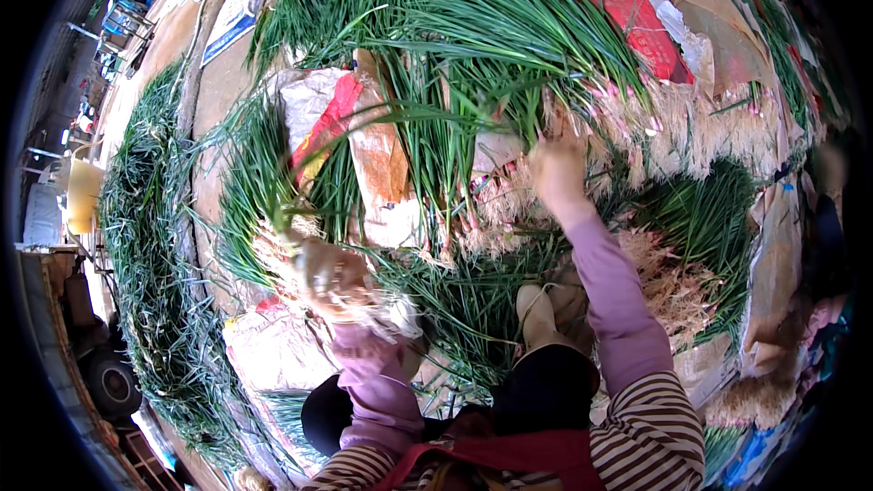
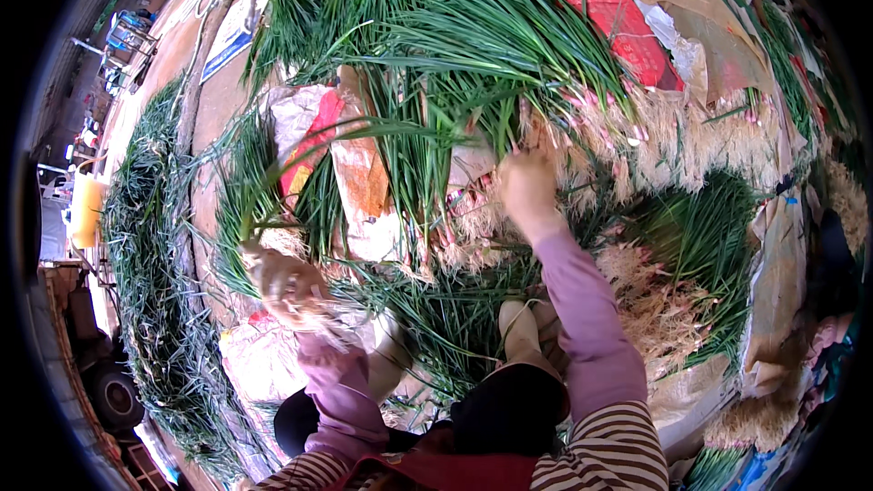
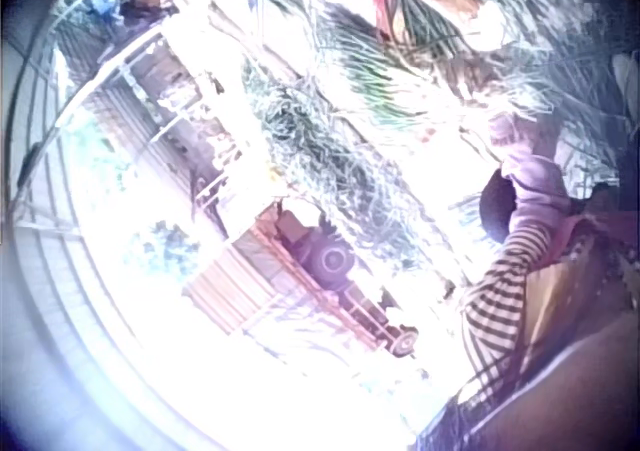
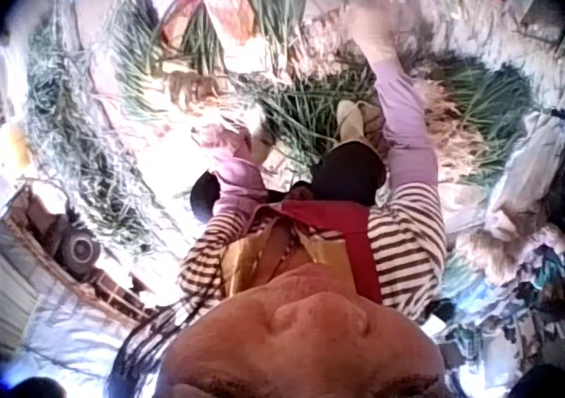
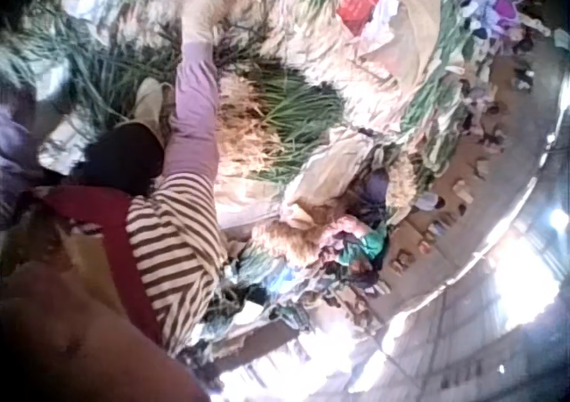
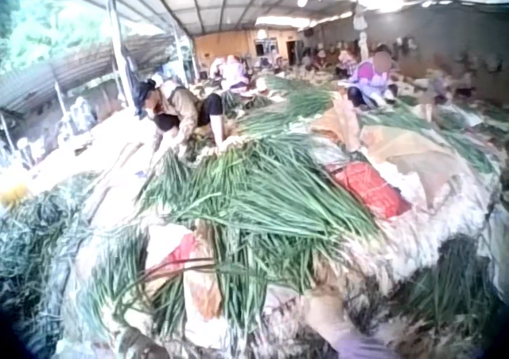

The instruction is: The person, using both gloved hands, bundles together scallion-like green vegetables on the floor, securing them with a thin tie and moving the bundles aside one by one.

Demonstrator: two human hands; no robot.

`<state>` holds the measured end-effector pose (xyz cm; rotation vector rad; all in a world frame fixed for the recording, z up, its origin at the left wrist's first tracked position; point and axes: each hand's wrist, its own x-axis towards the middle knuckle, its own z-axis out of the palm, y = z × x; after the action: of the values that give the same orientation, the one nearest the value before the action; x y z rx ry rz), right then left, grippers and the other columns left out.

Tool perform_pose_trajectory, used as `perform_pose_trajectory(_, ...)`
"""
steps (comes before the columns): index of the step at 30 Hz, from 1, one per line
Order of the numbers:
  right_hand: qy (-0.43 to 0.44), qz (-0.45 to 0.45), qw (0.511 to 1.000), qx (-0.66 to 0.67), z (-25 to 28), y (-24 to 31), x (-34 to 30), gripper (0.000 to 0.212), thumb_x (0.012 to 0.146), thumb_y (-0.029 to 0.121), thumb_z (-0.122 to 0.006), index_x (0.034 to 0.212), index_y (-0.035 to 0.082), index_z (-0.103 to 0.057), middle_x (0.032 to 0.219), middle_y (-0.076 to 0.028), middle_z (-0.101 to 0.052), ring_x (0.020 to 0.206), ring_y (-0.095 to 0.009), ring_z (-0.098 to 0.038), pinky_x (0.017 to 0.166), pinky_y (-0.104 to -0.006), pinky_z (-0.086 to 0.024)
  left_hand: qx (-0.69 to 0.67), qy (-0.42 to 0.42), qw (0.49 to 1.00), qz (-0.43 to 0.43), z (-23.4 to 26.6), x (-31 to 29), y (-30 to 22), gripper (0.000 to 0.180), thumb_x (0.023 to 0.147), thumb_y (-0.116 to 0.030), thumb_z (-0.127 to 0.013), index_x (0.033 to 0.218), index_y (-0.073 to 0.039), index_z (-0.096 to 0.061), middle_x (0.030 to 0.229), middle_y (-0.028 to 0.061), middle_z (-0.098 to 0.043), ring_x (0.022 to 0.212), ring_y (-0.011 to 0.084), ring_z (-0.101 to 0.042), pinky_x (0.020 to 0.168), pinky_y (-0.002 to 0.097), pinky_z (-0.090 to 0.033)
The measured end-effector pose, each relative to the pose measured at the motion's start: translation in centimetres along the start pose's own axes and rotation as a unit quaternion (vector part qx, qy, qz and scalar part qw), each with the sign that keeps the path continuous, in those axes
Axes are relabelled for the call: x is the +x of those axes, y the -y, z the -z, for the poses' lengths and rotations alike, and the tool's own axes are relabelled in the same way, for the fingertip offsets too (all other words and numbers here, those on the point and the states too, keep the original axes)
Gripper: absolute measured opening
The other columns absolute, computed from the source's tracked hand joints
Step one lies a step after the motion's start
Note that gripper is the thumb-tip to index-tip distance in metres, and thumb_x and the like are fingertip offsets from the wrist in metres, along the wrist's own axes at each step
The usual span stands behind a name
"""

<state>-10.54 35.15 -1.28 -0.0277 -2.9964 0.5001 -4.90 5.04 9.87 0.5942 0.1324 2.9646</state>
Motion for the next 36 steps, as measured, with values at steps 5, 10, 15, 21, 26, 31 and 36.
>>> perform_pose_trajectory(5,0.399,0.247,0.882,0.037,-5.8,0.8,-16.0,0.011,0.069,0.013,-0.056,0.071,0.009,-0.066,0.067,-0.012,-0.061,0.070,-0.031,-0.061,0.067,-0.0438,-0.047,0.017,0.049,0.999,-0.011,0.9,0.2,-0.6,0.028,0.094,-0.014,-0.037,0.119,-0.003,-0.044,0.065,-0.0013,-0.049,0.049,0.0057,-0.045,0.035,0.0196,-0.034)
perform_pose_trajectory(10,0.460,0.061,0.884,0.064,-0.7,0.6,-12.0,0.023,0.074,0.028,-0.062,0.076,0.006,-0.065,0.075,-0.014,-0.063,0.076,-0.030,-0.061,0.069,-0.0414,-0.048,0.194,-0.087,0.973,0.091,2.0,-1.0,-0.1,0.036,0.089,-0.023,-0.053,0.118,-0.003,-0.046,0.059,-0.0030,-0.048,0.041,0.0065,-0.038,0.033,0.0193,-0.034)
perform_pose_trajectory(15,0.005,-0.049,0.995,0.087,0.3,-0.3,0.0,0.030,0.079,0.030,-0.062,0.077,0.001,-0.058,0.068,-0.014,-0.059,0.062,-0.027,-0.059,0.061,-0.0406,-0.047,0.428,-0.243,0.846,0.208,2.5,-0.7,4.4,0.042,0.091,-0.036,-0.048,0.109,0.001,-0.054,0.045,-0.0053,-0.036,0.039,0.0058,-0.035,0.034,0.0199,-0.025)
perform_pose_trajectory(21,0.162,0.064,0.984,0.040,-3.0,1.2,-3.2,0.022,0.074,0.022,-0.061,0.070,0.000,-0.059,0.065,-0.014,-0.059,0.059,-0.027,-0.058,0.061,-0.0409,-0.048,0.551,-0.275,0.744,0.259,4.6,-1.9,5.5,0.034,0.091,-0.029,-0.051,0.112,-0.002,-0.057,0.068,-0.0023,-0.059,0.046,0.0027,-0.042,0.040,0.0165,-0.029)
perform_pose_trajectory(26,0.441,0.161,0.865,0.180,-0.5,2.4,-11.2,0.013,0.074,0.020,-0.060,0.075,0.007,-0.061,0.069,-0.010,-0.059,0.064,-0.028,-0.058,0.066,-0.0384,-0.048,0.450,-0.361,0.786,0.221,6.9,-3.1,6.7,0.024,0.091,-0.014,-0.050,0.111,-0.003,-0.058,0.074,0.0000,-0.060,0.048,0.0029,-0.042,0.040,0.0149,-0.027)
perform_pose_trajectory(31,-0.118,-0.083,0.982,0.123,-1.0,-3.9,-2.0,0.018,0.083,0.021,-0.057,0.085,0.003,-0.061,0.074,-0.011,-0.061,0.067,-0.026,-0.059,0.065,-0.0365,-0.047,0.414,-0.329,0.804,0.272,6.5,-3.4,8.5,0.027,0.091,-0.013,-0.048,0.114,-0.001,-0.055,0.074,0.0002,-0.055,0.046,0.0040,-0.032,0.041,0.0185,-0.023)
perform_pose_trajectory(36,0.020,-0.111,0.987,0.112,0.3,-3.0,1.7,0.019,0.081,0.021,-0.059,0.089,0.004,-0.063,0.072,-0.010,-0.062,0.060,-0.023,-0.057,0.058,-0.0361,-0.047,0.447,-0.332,0.784,0.276,6.5,-3.7,9.3,0.030,0.088,-0.009,-0.052,0.117,0.000,-0.051,0.079,0.0042,-0.058,0.043,0.0024,-0.029,0.039,0.0183,-0.021)
